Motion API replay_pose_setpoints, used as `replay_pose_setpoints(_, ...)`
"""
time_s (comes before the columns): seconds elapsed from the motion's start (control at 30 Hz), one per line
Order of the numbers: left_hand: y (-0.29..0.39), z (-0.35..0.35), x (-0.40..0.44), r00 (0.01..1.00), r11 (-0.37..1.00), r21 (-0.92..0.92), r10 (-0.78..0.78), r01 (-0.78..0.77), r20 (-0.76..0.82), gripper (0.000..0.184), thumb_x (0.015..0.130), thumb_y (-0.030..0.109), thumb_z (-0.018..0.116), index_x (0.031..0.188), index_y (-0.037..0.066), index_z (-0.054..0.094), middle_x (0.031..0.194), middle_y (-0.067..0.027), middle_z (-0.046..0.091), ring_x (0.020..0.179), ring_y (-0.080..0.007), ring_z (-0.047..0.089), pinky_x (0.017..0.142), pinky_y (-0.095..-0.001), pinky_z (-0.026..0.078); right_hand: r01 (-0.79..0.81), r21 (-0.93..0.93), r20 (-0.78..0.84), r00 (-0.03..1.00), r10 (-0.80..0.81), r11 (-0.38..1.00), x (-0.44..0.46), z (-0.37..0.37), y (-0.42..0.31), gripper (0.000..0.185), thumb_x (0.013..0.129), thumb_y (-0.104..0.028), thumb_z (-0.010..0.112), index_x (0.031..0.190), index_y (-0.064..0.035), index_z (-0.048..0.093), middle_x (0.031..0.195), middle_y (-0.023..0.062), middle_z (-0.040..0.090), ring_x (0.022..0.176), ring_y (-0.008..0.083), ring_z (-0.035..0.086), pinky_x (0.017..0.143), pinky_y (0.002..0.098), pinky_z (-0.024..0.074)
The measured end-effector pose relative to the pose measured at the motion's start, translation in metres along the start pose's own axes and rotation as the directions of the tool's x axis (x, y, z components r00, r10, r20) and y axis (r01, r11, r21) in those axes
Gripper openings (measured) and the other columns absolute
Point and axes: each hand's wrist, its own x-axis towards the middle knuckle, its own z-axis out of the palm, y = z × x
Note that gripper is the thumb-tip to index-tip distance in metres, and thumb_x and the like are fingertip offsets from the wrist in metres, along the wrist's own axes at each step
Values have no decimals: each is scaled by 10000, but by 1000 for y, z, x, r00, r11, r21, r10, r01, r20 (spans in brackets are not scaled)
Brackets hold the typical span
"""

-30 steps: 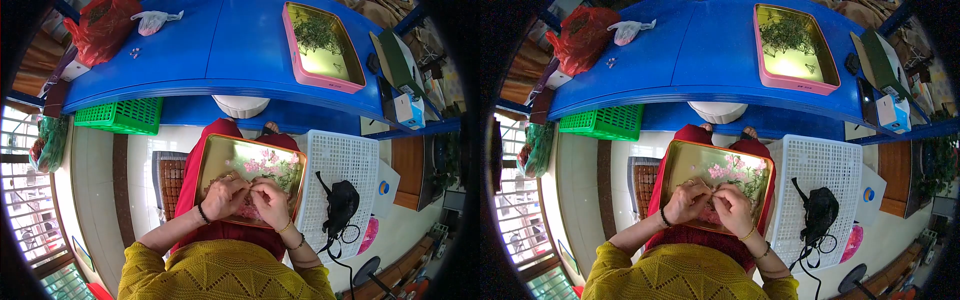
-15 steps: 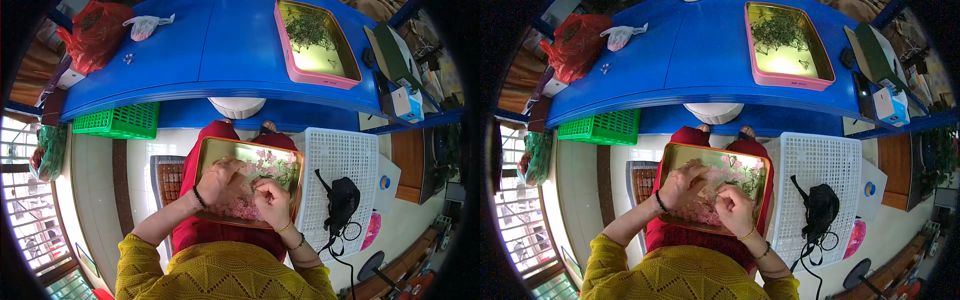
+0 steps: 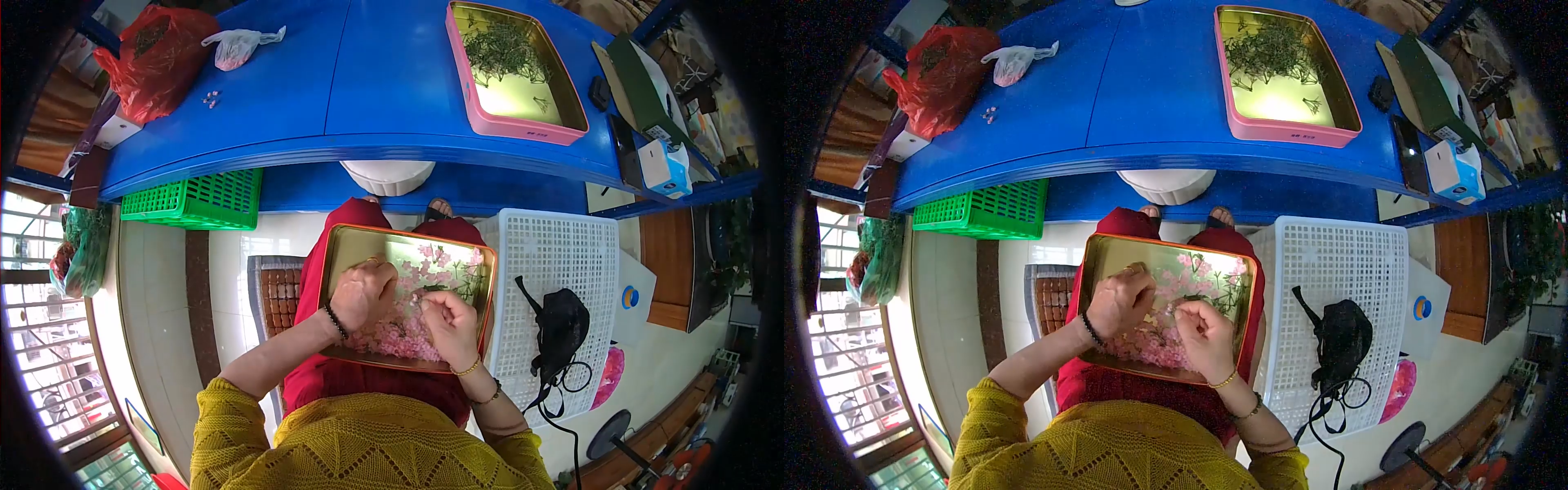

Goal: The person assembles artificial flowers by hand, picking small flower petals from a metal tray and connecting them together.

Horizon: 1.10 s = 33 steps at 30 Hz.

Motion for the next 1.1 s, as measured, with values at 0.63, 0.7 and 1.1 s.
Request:
replay_pose_setpoints(0.63,8,10,7,985,982,97,169,-165,-31,69,749,87,626,787,40,593,765,-165,613,673,-331,628,621,-415,517,173,-74,-60,982,-177,982,1,3,11,73,774,43,629,793,9,566,952,78,638,628,45,528,523,191,421)
replay_pose_setpoints(0.7,11,9,8,992,991,-73,105,-110,-66,49,751,62,624,767,25,598,725,-158,612,644,-301,624,599,-396,508,199,-125,-69,976,-209,972,1,2,8,78,768,45,631,785,11,563,946,83,640,627,47,531,517,193,422)
replay_pose_setpoints(1.1,17,2,-7,939,670,-658,-228,344,258,57,822,24,628,851,-22,645,719,-44,627,621,-43,549,528,-243,442,351,-308,-11,928,-372,884,3,0,6,87,734,25,635,763,-16,565,942,112,644,689,140,602,545,242,472)
